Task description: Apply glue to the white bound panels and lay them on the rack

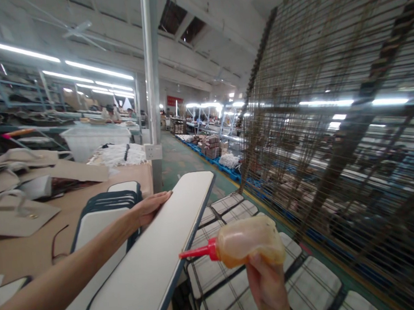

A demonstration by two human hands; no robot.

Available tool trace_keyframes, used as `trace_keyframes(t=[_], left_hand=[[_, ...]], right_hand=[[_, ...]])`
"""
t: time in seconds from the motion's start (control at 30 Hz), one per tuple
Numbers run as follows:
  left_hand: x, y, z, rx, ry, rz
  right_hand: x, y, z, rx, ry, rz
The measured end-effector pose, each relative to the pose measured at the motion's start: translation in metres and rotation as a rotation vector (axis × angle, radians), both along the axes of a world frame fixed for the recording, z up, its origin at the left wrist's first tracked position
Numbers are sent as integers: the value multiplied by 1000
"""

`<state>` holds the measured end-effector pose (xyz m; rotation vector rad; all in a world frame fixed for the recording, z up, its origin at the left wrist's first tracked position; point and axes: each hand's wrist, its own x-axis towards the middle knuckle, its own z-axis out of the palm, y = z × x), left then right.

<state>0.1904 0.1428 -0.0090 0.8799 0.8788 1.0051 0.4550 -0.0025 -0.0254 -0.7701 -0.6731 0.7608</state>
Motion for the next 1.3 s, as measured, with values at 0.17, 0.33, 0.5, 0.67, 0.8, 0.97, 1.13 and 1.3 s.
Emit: trace_keyframes(t=[0.17, 0.33, 0.5, 0.67, 0.8, 0.97, 1.13, 1.3], left_hand=[[1, -2, 0, -16, 0, 24], [-1, -5, 1, -35, 19, 34], [-4, -5, 2, -54, 42, 40], [-11, 0, 6, -55, 41, 26], [-19, 8, 8, -52, 36, -3], [-29, 24, 4, -49, 18, -45], [-37, 41, -3, -63, 2, -83], [-43, 51, -10, -91, -9, -105]], right_hand=[[7, -5, -8, -19, -1, 65], [13, -9, -22, -30, 10, 127], [6, -17, -24, -53, 34, 83], [-8, -22, -13, -92, -14, 45], [-22, -25, -7, -50, -63, 62], [-38, -26, -11, -72, -37, 4], [-54, -28, -12, -59, -75, -15], [-61, -30, -15, -62, -73, -90]])
